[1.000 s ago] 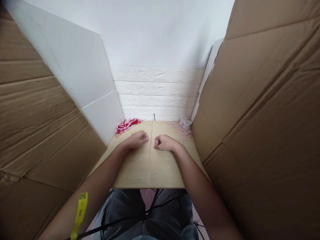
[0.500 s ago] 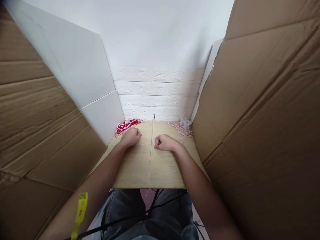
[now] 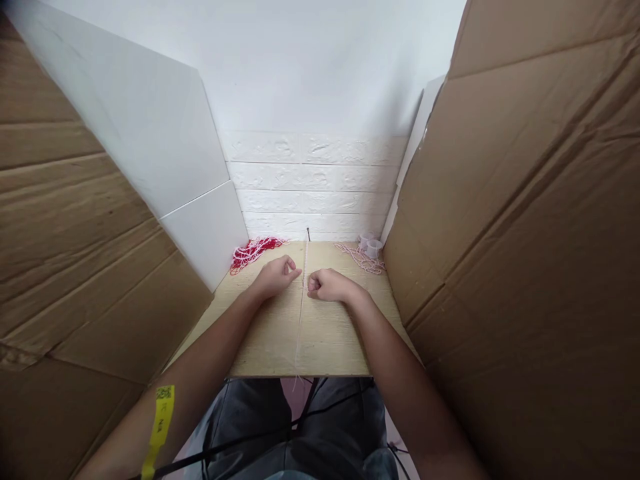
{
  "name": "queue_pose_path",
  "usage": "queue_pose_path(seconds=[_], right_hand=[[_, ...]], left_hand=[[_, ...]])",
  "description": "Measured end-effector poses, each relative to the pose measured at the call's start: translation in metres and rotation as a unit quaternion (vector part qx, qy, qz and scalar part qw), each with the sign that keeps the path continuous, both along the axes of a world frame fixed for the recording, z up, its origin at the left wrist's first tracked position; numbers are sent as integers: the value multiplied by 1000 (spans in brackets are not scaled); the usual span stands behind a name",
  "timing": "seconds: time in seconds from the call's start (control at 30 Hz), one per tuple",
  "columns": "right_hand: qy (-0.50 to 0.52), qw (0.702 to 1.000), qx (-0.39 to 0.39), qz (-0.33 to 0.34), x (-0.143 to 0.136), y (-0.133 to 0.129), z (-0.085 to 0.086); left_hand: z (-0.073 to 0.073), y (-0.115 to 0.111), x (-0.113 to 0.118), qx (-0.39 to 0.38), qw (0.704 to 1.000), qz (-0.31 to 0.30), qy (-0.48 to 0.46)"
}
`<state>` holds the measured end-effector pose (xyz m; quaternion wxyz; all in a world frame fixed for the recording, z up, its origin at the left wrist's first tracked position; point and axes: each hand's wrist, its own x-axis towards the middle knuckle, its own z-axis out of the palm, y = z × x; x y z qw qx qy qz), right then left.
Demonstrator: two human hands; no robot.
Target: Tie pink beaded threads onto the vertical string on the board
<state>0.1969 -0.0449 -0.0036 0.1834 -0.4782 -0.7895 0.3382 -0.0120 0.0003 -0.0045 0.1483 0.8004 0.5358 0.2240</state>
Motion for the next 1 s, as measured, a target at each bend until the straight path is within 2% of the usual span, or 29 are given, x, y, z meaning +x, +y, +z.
queue_pose_path(seconds=[0.17,0.33,0.5,0.6,0.77,0.9,1.0], right_hand=[[-1,1000,-2,-6,0,-1,1],[-8,1000,4,-5,0,-1,2],[-8,1000,5,-9,-1,-1,1],[-4,1000,18,-6,0,-2,3],[-1,1000,25,-4,3,-6,12],[-7,999,33,-26,5,-10,22],[-24,999,10,-31,5,-13,28]], left_hand=[[1,-2,2,-17,998,6,61],[8,-3,-3,-61,997,16,45],[6,-3,2,-27,996,42,70],[7,-3,1,-31,996,33,76],[9,0,-9,-80,996,3,27],[4,8,-19,-108,993,-47,-30],[1,12,-23,-123,988,-71,-57]])
